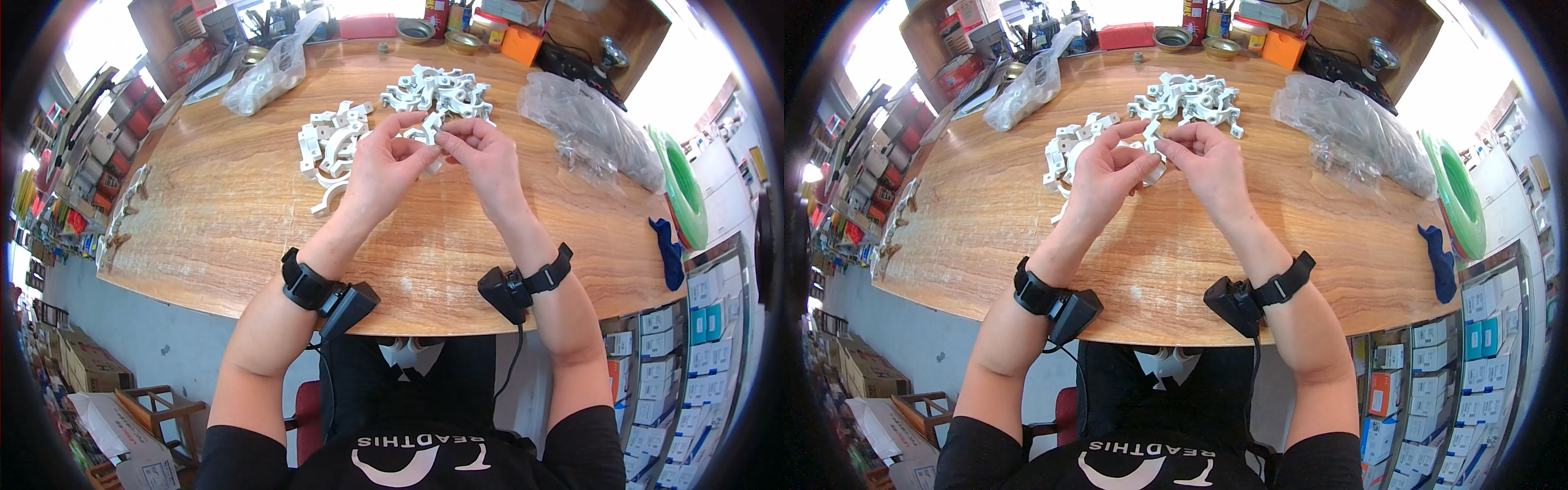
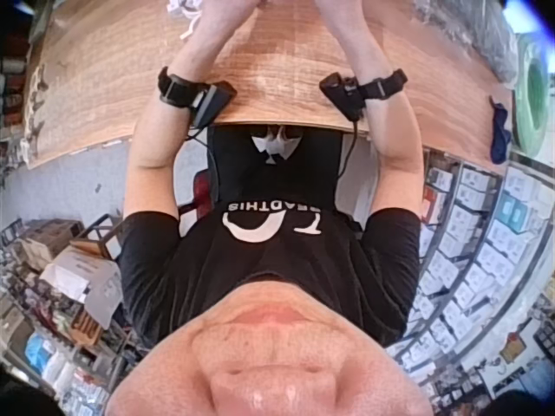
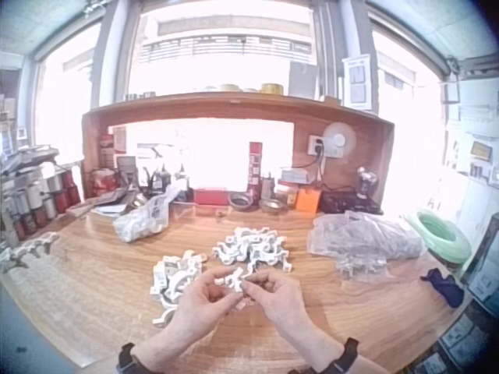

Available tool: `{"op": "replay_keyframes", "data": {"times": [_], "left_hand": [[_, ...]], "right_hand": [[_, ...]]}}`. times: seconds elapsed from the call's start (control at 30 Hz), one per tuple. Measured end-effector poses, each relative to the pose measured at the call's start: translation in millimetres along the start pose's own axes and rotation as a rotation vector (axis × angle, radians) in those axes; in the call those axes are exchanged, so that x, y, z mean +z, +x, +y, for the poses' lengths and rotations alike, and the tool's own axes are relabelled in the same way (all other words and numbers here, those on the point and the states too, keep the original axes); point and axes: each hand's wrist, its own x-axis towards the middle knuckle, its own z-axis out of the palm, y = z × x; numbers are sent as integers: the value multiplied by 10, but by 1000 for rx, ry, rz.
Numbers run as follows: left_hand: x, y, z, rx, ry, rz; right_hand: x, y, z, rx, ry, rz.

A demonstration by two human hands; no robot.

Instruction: Assembling white plastic pipe clamps by inserting bolts and nuts by hand.

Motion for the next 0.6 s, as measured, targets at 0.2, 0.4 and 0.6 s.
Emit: {"op": "replay_keyframes", "data": {"times": [0.2,0.4,0.6], "left_hand": [[24,6,2,-6,-21,-17],[1,-1,-6,3,-18,6],[28,3,36,-28,-14,-1]], "right_hand": [[4,23,69,-195,-54,71],[-3,20,-2,175,332,-11],[-23,-4,-3,-113,-92,35]]}}
